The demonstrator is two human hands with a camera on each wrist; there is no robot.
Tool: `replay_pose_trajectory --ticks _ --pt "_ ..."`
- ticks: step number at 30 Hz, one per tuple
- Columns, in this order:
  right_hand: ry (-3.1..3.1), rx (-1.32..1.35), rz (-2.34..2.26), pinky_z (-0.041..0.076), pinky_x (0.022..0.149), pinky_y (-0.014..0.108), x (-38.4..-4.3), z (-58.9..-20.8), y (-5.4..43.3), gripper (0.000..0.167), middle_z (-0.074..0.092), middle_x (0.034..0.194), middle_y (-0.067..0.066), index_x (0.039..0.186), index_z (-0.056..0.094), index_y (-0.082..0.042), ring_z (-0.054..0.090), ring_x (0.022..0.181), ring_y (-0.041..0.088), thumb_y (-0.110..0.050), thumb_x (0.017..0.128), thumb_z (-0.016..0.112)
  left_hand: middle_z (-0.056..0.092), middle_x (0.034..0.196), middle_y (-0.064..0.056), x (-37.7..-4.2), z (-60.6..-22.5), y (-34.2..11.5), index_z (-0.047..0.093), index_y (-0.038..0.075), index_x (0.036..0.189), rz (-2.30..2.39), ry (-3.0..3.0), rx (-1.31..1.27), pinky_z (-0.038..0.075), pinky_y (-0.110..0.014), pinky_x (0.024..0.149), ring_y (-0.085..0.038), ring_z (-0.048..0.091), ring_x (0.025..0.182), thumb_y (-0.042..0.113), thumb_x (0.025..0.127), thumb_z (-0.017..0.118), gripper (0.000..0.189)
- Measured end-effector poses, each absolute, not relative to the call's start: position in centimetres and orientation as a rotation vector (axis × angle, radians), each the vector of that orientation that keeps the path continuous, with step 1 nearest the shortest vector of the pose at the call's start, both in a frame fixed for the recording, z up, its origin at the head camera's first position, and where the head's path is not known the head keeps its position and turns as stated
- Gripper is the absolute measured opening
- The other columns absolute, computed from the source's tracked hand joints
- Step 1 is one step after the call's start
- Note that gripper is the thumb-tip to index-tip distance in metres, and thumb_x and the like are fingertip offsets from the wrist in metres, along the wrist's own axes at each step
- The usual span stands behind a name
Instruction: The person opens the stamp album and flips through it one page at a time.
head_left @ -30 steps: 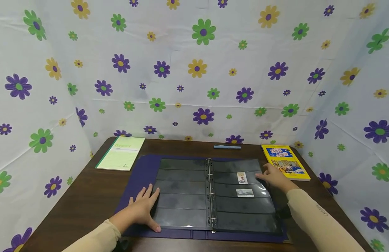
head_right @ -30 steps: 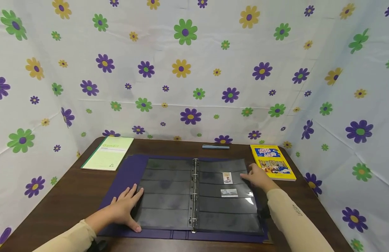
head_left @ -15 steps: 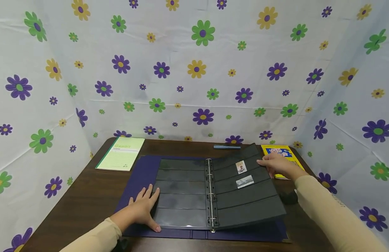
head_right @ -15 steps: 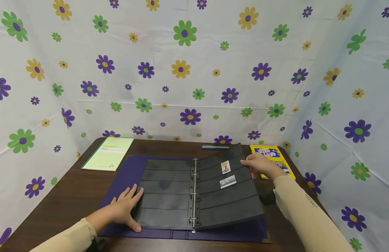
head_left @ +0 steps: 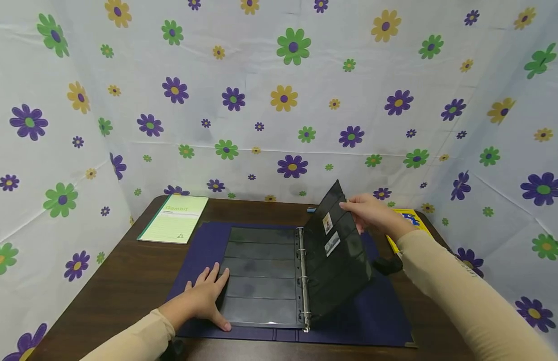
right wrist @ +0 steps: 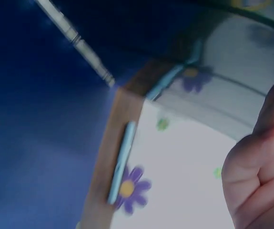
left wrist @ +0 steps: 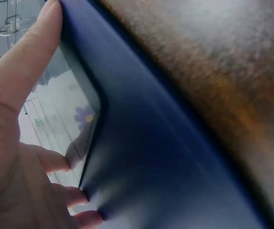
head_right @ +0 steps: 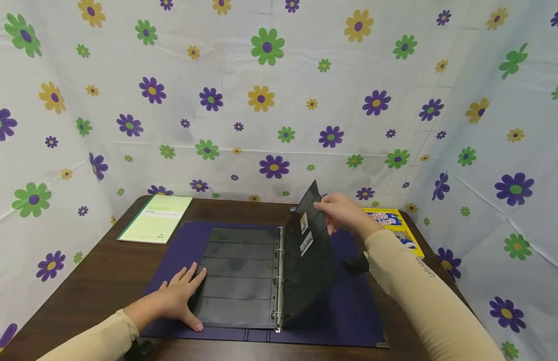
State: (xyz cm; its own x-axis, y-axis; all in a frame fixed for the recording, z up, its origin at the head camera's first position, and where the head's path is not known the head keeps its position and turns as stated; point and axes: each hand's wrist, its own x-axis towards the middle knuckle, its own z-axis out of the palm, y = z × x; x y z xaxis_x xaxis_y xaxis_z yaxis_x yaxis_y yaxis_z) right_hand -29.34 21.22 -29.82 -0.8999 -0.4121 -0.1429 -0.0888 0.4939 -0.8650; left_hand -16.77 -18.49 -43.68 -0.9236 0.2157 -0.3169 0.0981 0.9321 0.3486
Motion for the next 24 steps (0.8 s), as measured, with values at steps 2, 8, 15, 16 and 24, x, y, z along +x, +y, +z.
replay_pose_trajectory --ticks 2,8,15,16,24 --pt "2.408 -0.414 -1.389 0.041 0.038 0.026 -29.3 -29.4 19.6 0.036 0.049 0.047 0.006 0.071 0.046 -0.002 0.051 0.036 0.015 -0.024 0.099 0.048 0.012 0.151 -0.027 -16.9 -43.2 -18.6 0.028 0.005 0.147 0.507 2.728 0.235 0.012 -0.074 0.094 -0.049 0.010 0.135 0.059 0.045 0.085 0.128" --pt "2.368 -0.414 -1.452 0.038 0.035 0.022 -29.4 -28.5 15.5 0.032 0.053 0.049 0.007 0.075 0.047 0.003 0.051 0.034 0.013 -0.019 0.098 0.049 0.053 0.121 -0.027 -19.4 -40.1 -17.8 0.049 -0.009 0.126 0.842 2.857 0.208 0.042 -0.053 0.088 -0.043 0.051 0.110 0.054 0.084 0.062 0.077" --pt "2.514 -0.368 -1.333 0.043 0.037 0.026 -29.4 -27.9 12.1 0.027 0.055 0.049 0.010 0.081 0.058 0.006 0.049 0.033 0.014 -0.017 0.094 0.049 0.063 0.071 0.000 -21.4 -32.0 -12.7 0.062 0.013 0.081 1.165 3.042 0.246 0.041 -0.032 0.050 -0.015 0.054 0.058 0.059 0.093 0.042 0.051" --pt "2.525 -0.348 -1.325 0.043 0.037 0.026 -29.4 -27.9 11.7 0.027 0.055 0.049 0.010 0.078 0.058 0.004 0.049 0.032 0.014 -0.017 0.093 0.049 0.063 0.068 0.001 -21.2 -31.1 -11.7 0.061 0.013 0.076 1.169 3.029 0.287 0.040 -0.031 0.048 -0.015 0.054 0.056 0.062 0.091 0.042 0.054" --pt "2.580 -0.328 -1.306 0.036 0.033 0.024 -29.2 -28.0 9.7 0.026 0.052 0.045 0.008 0.066 0.055 0.002 0.044 0.029 0.013 -0.011 0.087 0.046 0.059 0.053 0.001 -20.0 -28.6 -4.9 0.056 0.015 0.060 0.974 2.821 0.402 0.036 -0.027 0.038 -0.014 0.059 0.048 0.064 0.088 0.044 0.058"
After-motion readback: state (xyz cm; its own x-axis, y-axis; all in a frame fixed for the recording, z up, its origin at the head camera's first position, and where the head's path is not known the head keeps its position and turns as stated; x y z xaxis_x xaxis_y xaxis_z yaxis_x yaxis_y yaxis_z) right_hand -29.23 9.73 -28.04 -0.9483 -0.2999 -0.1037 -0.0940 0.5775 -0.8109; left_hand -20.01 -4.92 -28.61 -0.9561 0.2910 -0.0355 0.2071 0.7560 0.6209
